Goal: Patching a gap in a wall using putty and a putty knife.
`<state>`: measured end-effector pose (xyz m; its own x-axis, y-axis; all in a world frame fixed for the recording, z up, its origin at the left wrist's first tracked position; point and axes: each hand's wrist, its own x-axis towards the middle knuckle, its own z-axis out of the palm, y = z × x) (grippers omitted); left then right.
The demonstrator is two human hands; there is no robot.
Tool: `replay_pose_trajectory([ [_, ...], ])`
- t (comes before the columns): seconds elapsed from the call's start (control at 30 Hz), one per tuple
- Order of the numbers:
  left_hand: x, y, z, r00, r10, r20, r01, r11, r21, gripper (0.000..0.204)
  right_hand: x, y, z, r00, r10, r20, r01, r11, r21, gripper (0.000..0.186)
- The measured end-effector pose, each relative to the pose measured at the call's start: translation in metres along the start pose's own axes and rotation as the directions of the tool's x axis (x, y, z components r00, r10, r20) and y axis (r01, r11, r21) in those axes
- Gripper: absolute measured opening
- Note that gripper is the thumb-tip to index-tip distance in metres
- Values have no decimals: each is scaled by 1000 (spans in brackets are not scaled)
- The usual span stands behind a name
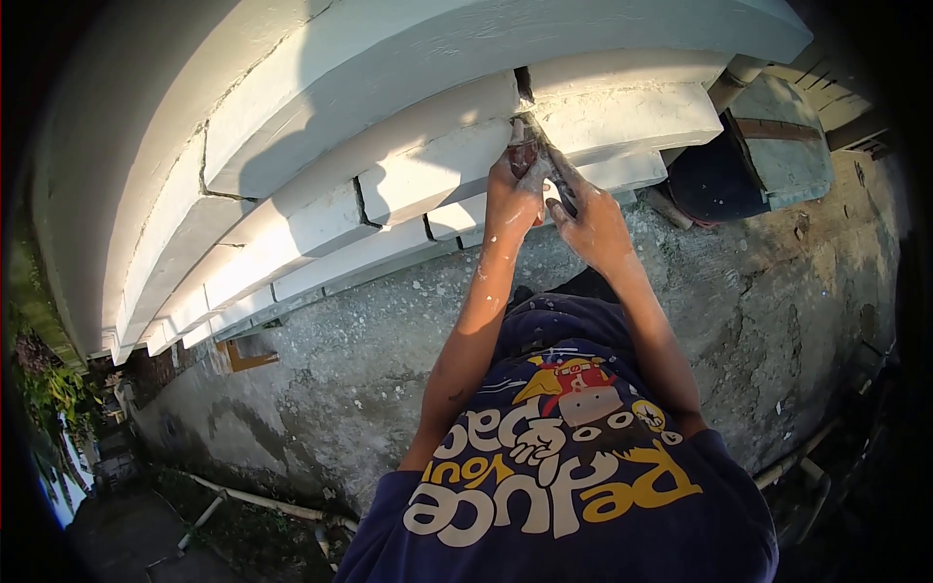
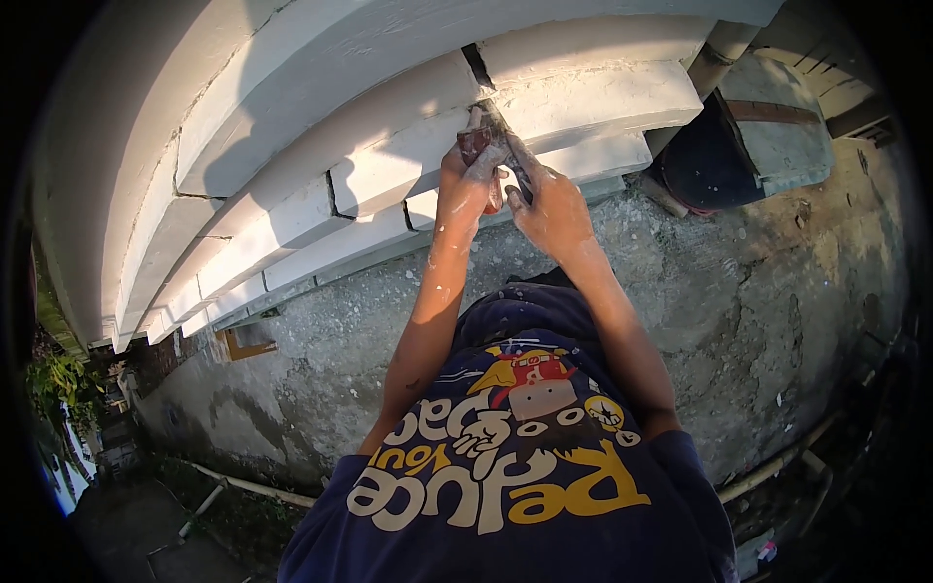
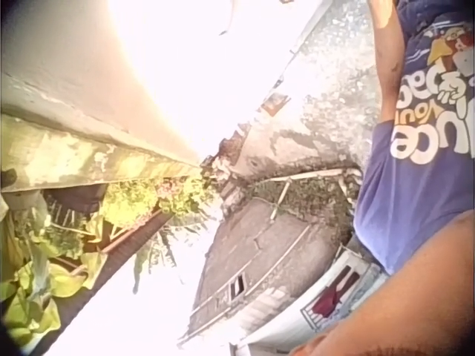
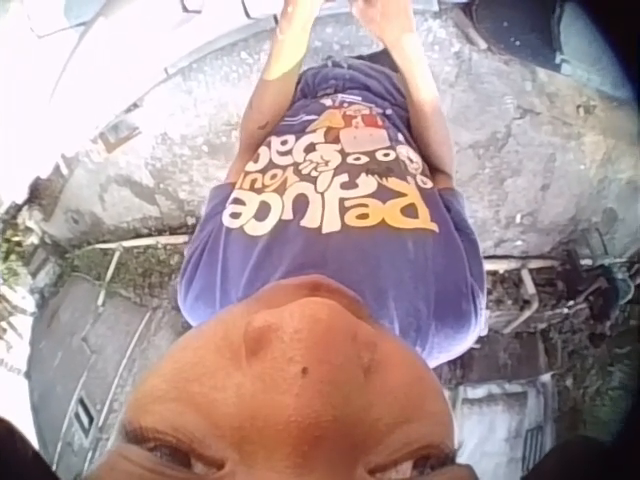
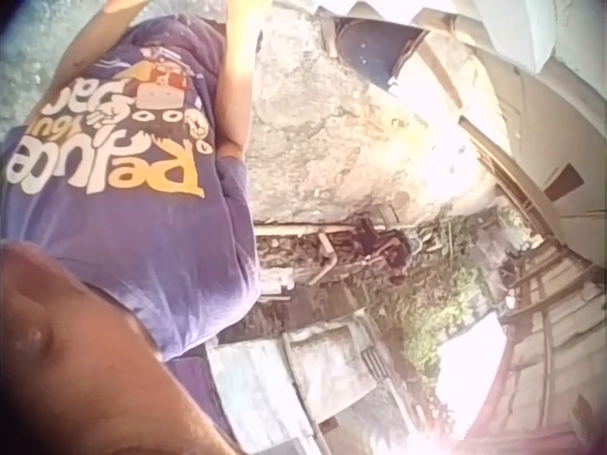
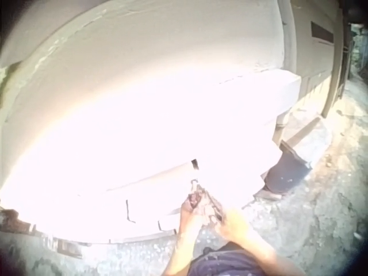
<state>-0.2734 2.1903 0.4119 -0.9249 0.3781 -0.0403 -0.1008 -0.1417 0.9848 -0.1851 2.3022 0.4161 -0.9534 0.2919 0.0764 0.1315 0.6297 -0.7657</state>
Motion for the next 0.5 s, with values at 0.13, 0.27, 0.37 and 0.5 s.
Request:
replay_pose_trajectory([
  [0.13, -9, -3, 17, 996, 67, -65, -72, 994, -86, 53, -19, 18, -20, 997, -69, -26, 72, 991, 115, 68],
  [0.27, -12, -7, 39, 996, 63, -60, -72, 985, -155, 55, -23, 41, -46, 993, -98, -68, 104, 989, 103, 64],
  [0.37, -8, -15, 54, 986, 89, -141, -108, 985, -132, 56, -15, 60, -76, 998, 69, 1, -68, 980, 188, 59],
  [0.5, 5, -18, 87, 973, 108, -205, -137, 981, -138, 46, 13, 79, -133, 997, -76, 25, 74, 994, 77, 32],
])
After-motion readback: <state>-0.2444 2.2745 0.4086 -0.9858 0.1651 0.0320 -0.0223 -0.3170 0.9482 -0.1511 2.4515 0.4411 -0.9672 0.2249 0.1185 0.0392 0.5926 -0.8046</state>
